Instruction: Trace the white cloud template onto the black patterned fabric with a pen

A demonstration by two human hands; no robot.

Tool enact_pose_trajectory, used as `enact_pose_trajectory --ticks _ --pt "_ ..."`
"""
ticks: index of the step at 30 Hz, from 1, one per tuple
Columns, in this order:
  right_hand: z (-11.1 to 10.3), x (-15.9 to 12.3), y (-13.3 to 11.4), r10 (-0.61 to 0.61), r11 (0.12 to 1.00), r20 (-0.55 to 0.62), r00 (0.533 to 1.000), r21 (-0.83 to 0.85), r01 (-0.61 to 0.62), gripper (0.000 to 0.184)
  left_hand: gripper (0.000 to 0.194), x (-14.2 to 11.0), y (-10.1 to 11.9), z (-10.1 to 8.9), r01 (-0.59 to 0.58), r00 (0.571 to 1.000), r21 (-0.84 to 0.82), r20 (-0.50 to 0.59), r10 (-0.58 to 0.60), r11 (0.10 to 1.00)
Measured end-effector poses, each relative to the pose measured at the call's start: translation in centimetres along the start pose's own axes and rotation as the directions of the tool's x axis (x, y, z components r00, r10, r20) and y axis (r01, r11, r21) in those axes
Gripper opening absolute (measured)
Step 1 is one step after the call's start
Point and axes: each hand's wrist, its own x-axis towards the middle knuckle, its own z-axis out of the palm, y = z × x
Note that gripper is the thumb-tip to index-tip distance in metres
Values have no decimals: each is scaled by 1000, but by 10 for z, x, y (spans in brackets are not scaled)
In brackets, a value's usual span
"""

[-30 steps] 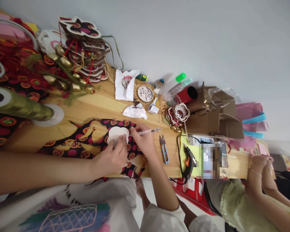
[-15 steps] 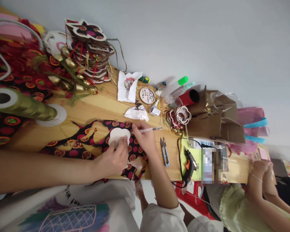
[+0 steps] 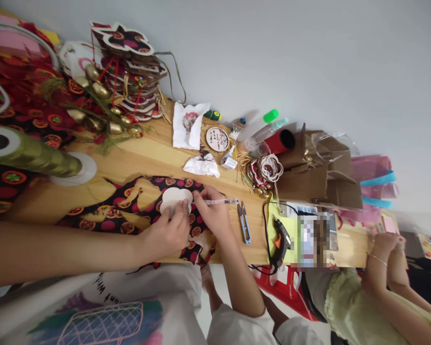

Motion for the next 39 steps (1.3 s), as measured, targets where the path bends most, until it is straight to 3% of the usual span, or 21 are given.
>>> enact_pose_trajectory --ticks 8,17,27,34,39 --pt "0 -1 -4 -25 1000 8 1000 -12 25 29 34 -1 1 1 -2 1000 -20 4 2 1000" --pt "1 10 4 52 998 12 999 39 -52 32 34 0 1 2 8 1000 17 0 -8 1000" --pt "0 30 -2 -68 996 28 997 -60 69 33 35 0 0 -1 13 1000 42 16 -13 999" --pt "0 32 2 -67 998 15 998 -19 67 30 36 0 3 3 44 999 14 -30 -44 999" --pt "-1 24 6 -48 999 8 999 16 48 30 35 0 1 0 10 1000 14 22 -11 1000"
